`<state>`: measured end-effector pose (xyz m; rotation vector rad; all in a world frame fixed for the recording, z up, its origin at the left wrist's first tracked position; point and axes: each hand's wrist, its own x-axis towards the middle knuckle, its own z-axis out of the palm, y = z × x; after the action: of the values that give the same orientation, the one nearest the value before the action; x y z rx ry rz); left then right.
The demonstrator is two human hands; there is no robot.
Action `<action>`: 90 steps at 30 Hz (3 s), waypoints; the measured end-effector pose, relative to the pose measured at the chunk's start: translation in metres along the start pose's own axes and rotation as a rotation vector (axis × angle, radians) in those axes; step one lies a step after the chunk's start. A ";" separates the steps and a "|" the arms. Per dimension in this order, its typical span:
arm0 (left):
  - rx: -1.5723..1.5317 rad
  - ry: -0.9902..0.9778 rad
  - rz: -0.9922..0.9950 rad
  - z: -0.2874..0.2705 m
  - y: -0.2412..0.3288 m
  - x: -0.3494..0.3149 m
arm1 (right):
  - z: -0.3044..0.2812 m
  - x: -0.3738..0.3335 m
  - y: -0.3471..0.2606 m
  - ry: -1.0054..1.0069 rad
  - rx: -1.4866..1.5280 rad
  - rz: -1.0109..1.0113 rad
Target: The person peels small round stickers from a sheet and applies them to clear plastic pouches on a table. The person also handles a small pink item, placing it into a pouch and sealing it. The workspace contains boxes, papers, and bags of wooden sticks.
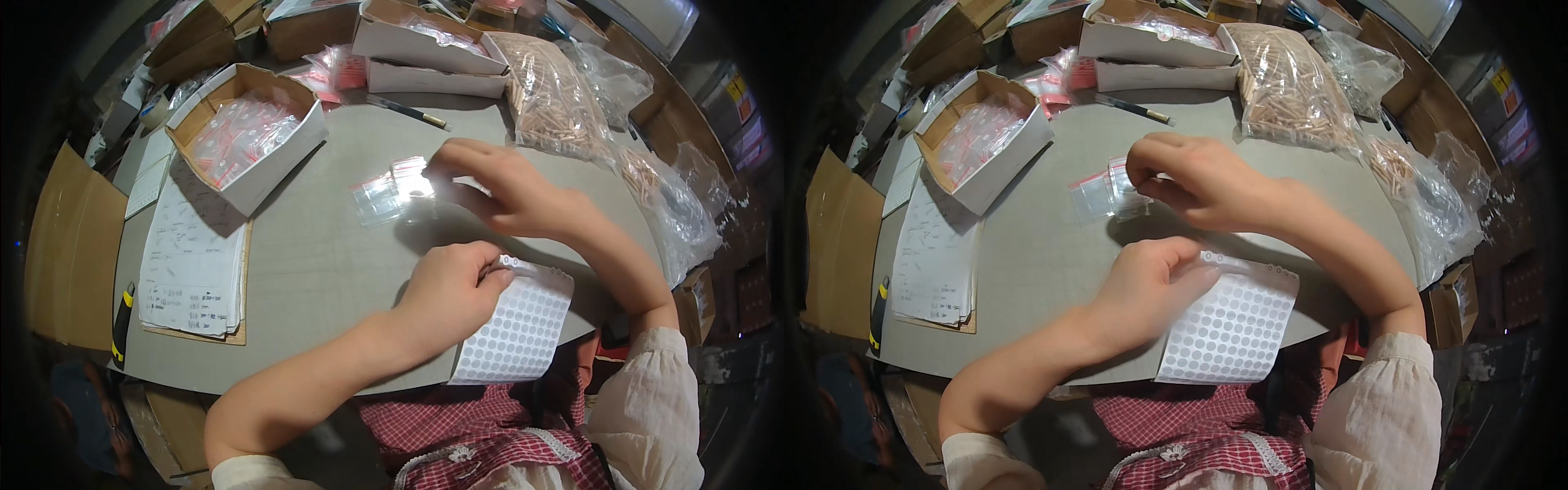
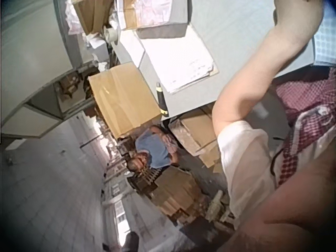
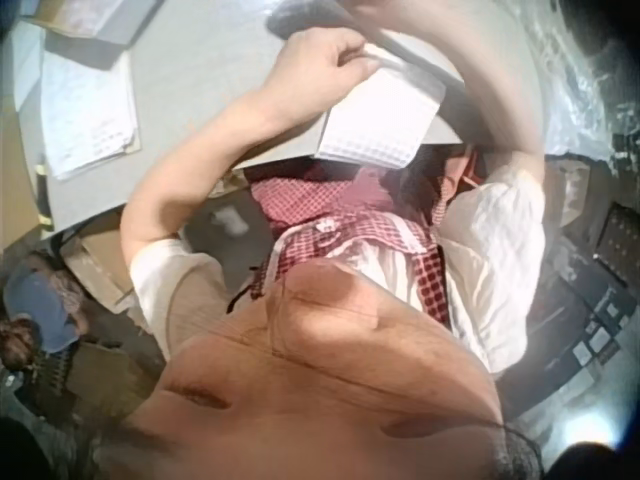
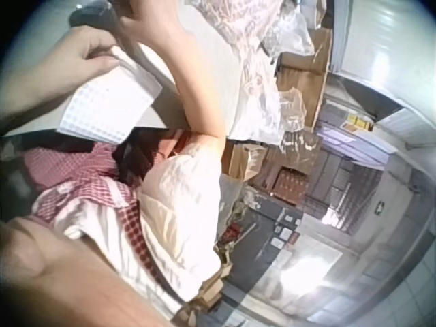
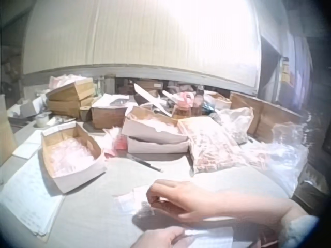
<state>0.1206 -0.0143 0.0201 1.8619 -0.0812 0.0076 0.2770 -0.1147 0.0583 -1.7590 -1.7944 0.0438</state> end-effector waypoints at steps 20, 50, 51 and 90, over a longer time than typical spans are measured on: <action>0.003 -0.021 0.010 0.003 0.002 -0.003 | -0.043 -0.019 0.024 -0.403 -0.005 0.603; 0.101 0.068 0.055 0.011 -0.007 0.000 | -0.015 0.008 0.051 -0.011 -0.271 0.215; 0.102 0.073 0.035 0.008 -0.007 -0.002 | -0.008 0.011 0.029 -0.094 -0.216 0.190; -0.444 -0.178 -0.231 -0.004 -0.008 0.005 | -0.034 -0.017 0.013 -0.307 0.150 0.700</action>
<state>0.1258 -0.0083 0.0138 1.4148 0.0103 -0.3129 0.3028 -0.1423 0.0733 -2.2664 -1.2291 0.7444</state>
